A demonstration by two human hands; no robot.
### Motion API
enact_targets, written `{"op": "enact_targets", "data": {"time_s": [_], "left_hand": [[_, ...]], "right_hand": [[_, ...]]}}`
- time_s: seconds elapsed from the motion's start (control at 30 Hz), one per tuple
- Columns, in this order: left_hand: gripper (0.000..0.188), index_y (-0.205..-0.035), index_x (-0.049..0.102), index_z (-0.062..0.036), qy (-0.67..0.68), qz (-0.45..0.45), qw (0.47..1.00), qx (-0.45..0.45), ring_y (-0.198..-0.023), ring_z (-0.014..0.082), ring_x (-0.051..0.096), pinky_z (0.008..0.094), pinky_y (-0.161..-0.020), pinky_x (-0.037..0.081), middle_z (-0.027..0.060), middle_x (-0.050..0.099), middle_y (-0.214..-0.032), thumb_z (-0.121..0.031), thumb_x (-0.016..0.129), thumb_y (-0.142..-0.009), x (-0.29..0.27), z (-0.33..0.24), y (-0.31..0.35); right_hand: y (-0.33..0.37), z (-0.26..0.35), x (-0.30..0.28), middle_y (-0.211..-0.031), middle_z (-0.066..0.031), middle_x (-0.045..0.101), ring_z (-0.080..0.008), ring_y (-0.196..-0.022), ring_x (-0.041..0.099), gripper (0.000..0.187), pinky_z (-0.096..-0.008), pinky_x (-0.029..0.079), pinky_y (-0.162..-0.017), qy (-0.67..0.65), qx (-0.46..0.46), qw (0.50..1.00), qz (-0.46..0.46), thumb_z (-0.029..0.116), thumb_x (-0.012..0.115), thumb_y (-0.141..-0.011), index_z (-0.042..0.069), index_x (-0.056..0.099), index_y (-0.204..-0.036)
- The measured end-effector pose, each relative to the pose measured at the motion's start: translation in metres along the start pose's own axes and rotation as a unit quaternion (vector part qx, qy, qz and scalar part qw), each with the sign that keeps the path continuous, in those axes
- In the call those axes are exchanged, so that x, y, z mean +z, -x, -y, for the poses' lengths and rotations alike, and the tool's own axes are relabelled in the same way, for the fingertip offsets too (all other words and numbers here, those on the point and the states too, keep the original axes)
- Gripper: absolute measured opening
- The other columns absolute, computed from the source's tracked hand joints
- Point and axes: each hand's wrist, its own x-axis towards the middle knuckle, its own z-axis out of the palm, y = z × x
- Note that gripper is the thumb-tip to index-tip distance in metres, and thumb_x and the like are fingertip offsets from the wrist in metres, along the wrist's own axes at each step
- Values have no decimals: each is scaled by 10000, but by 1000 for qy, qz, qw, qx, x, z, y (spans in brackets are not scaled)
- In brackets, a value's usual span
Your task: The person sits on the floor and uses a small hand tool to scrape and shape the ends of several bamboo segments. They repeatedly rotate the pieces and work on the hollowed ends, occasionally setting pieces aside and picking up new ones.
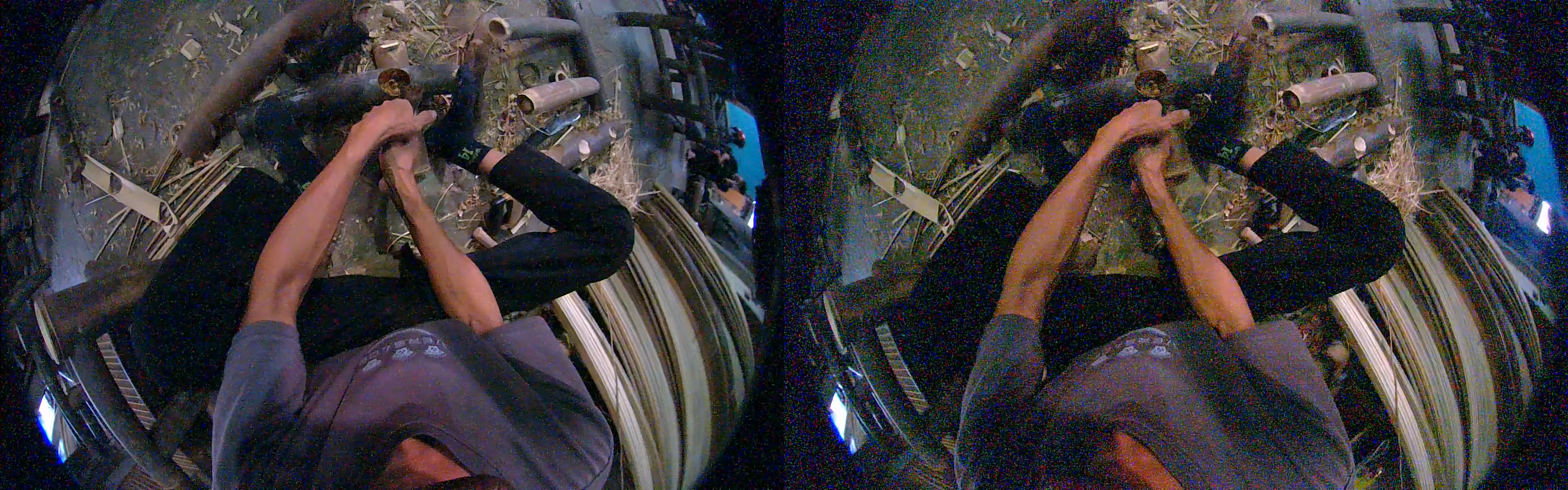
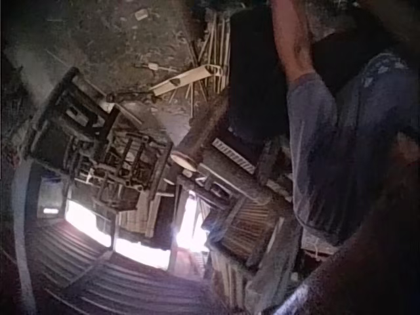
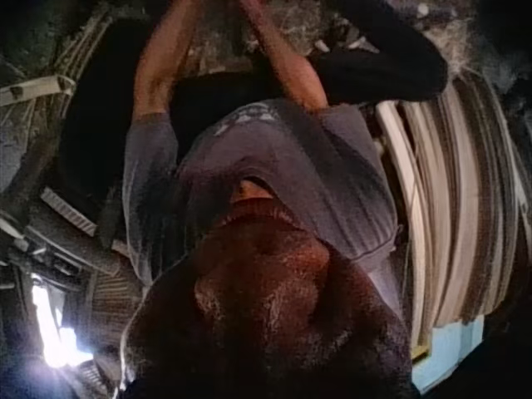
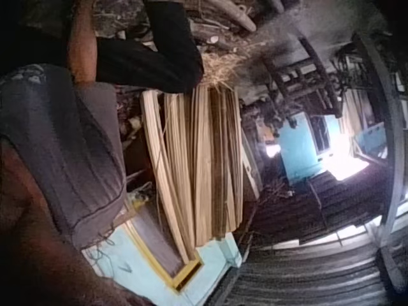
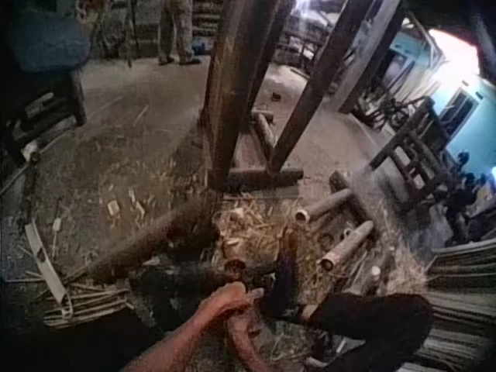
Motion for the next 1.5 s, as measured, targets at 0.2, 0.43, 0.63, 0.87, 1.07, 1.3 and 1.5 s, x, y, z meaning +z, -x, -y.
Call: {"op": "enact_targets", "data": {"time_s": [0.2, 0.43, 0.63, 0.87, 1.07, 1.3, 1.5], "left_hand": [[657, -701, 589, 94, 62, -76, 993, 65, -738, 440, 603, 512, -688, 440, 306, 584, -723, -488, 360, -900, 27, 17, -26], [663, -724, 589, 93, 177, -132, 975, -10, -799, 457, 590, 507, -714, 442, 323, 581, -767, -501, 353, -898, 31, -15, -28], [675, -738, 593, 108, 268, -253, 927, -71, -788, 440, 601, 492, -712, 449, 321, 580, -740, -495, 336, -900, 35, -47, -29], [691, -830, 582, 147, 400, -236, 873, -148, -921, 450, 577, 471, -790, 441, 342, 581, -905, -467, 277, -919, 37, -66, -59], [772, -1186, 426, 154, 577, -328, 722, -196, -1156, 391, 454, 416, -925, 368, 311, 473, -1214, -540, 217, -917, 44, -78, -94], [716, -1096, 459, 157, 479, -334, 790, -190, -1055, 421, 513, 433, -864, 404, 322, 527, -1105, -507, 249, -929, 70, -60, -31], [672, -1020, 486, 120, 244, -341, 890, -180, -910, 474, 554, 495, -767, 435, 349, 562, -961, -514, 289, -917, 45, -40, -11]], "right_hand": [[-16, 4, -11, -1165, -112, 547, -230, -1051, 513, 448, -344, 394, -926, 156, -115, 980, 50, 248, 543, -845, 13, 459, -1217], [-23, 77, -38, -1078, -77, 585, -158, -988, 519, 389, -283, 392, -886, 287, -123, 941, 132, 203, 581, -838, -5, 511, -1159], [-45, 129, -51, -1148, -241, 564, -381, -1107, 518, 446, -392, 398, -939, 435, -50, 878, 196, 212, 529, -825, 10, 496, -1221], [-99, 183, -49, -1098, -228, 590, -357, -1038, 565, 487, -397, 437, -896, 579, -78, 732, 351, 192, 603, -718, 46, 535, -1178], [-157, 210, -23, -1143, -207, 577, -326, -1057, 560, 554, -382, 427, -901, 621, -146, 586, 501, 194, 617, -678, 32, 516, -1198], [-110, 127, -79, -1219, -154, 553, -249, -1088, 549, 681, -349, 415, -938, 478, -72, 726, 490, 139, 622, -682, 58, 402, -1321], [-84, 64, -62, -1241, -117, 538, -204, -1152, 489, 625, -328, 357, -992, 214, -129, 849, 466, 165, 625, -754, 36, 395, -1321]]}}
